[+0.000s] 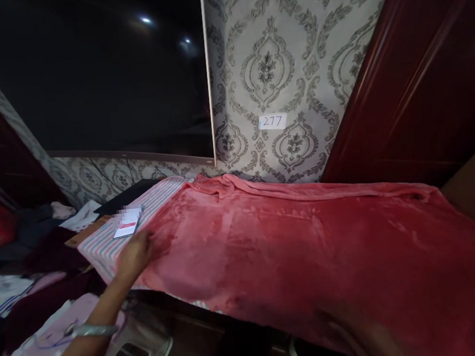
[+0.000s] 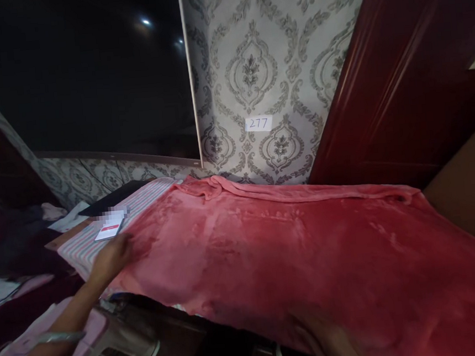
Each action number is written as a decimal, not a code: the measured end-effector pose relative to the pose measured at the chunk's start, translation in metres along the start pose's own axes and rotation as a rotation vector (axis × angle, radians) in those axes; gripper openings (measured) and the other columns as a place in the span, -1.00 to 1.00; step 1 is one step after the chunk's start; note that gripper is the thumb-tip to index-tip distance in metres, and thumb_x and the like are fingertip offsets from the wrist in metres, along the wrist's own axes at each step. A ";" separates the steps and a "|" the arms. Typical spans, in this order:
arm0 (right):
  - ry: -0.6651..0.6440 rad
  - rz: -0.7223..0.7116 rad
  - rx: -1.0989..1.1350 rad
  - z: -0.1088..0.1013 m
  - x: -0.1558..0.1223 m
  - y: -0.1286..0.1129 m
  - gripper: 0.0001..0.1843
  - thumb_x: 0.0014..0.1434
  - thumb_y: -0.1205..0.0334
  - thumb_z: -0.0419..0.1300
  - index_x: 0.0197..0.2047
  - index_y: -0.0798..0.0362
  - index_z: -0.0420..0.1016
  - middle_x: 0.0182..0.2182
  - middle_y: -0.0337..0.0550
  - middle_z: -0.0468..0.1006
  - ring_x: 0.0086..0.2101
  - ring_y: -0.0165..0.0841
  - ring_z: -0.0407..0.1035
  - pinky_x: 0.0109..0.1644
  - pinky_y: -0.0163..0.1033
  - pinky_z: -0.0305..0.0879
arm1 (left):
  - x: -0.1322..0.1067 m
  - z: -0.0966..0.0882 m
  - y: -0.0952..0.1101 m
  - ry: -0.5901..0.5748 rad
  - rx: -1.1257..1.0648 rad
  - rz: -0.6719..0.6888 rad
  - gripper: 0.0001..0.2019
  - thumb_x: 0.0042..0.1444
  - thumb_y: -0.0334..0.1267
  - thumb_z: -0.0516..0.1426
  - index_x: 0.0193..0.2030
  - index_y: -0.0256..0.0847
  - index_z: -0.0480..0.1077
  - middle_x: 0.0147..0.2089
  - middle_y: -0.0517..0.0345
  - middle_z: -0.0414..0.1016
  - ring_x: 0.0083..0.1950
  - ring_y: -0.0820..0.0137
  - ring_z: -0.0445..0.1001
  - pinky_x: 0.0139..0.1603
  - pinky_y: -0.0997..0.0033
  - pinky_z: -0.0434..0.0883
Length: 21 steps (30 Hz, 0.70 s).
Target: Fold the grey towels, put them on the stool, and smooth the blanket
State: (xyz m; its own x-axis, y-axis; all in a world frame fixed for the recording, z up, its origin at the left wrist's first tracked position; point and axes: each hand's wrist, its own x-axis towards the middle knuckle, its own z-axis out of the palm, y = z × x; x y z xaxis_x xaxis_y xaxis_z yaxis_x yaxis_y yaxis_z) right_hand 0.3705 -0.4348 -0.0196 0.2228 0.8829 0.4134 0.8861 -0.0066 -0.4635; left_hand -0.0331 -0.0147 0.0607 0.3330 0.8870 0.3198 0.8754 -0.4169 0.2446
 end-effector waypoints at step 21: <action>-0.062 0.101 -0.203 0.039 0.295 0.164 -0.55 0.27 0.23 0.00 0.09 0.06 0.61 0.01 0.05 0.63 0.04 -0.08 0.49 0.19 0.09 0.38 | 0.266 0.148 0.173 -0.047 -0.431 0.131 -0.71 0.23 -0.28 0.07 0.05 -0.26 0.43 -0.15 -0.03 0.60 -0.06 0.18 0.55 0.01 0.22 0.46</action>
State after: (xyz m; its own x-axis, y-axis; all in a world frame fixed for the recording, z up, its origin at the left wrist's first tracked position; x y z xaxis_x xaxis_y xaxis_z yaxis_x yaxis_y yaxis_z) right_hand 0.5659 -0.1569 -0.0041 0.2948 0.9002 0.3206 0.9255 -0.1854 -0.3302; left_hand 0.2591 0.1782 0.0523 0.4558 0.8250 0.3341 0.6023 -0.5622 0.5666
